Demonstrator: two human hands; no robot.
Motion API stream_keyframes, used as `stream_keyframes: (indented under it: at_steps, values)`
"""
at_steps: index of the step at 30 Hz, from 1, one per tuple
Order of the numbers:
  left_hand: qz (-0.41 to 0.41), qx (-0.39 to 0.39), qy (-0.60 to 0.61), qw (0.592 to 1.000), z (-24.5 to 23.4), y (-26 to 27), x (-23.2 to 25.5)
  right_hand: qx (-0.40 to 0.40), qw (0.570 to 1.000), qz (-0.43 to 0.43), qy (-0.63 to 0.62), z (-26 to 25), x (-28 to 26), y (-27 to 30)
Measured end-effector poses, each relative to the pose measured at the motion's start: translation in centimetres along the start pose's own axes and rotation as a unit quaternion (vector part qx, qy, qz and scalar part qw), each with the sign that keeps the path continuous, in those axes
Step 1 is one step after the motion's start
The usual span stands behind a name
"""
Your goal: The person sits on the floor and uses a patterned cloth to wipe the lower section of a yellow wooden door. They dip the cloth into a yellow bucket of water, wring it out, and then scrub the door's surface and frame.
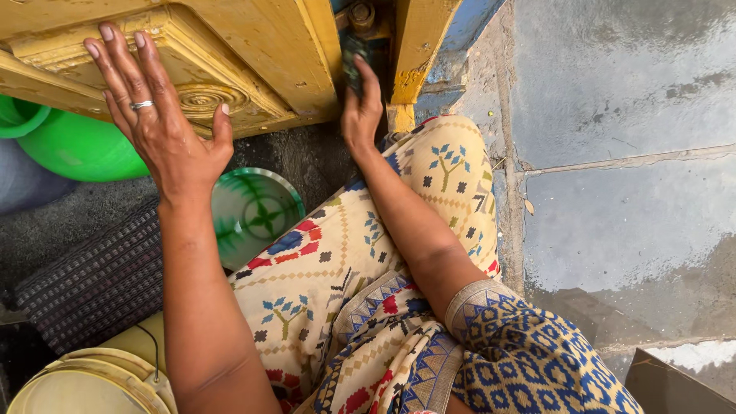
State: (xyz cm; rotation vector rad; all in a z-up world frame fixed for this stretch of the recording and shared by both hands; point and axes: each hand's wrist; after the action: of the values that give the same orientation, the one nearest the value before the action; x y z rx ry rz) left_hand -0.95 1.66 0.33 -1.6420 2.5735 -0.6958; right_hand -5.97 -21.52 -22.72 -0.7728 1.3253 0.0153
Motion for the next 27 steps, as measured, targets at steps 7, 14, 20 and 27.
stream_keyframes:
  at_steps: [7,14,20,27]
  values:
    - [0.026,0.009,-0.009,1.0,0.5,-0.1,-1.0,-0.031,0.999,0.015,0.036,1.2,2.4,0.4]
    - [0.021,0.031,-0.008,0.999,1.4,-0.4,-0.9,-0.093,0.934,0.316,0.135,1.4,12.2,1.8]
    - [0.012,0.005,0.001,1.0,0.5,-0.2,-0.7,-0.069,0.934,0.338,0.096,1.3,15.6,2.3]
    - [0.014,0.018,0.009,1.0,0.8,-0.4,-0.4,0.022,0.99,0.137,0.008,1.2,12.6,2.3]
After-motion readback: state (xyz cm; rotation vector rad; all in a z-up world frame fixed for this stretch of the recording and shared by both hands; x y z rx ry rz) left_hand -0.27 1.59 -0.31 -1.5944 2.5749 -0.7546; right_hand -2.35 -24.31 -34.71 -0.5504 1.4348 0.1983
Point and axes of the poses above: each hand's wrist, its own y-axis away from the middle knuckle, its own z-axis out of the palm, x = y × z, and after that the axes turned 13 degrees about -z, right-handed
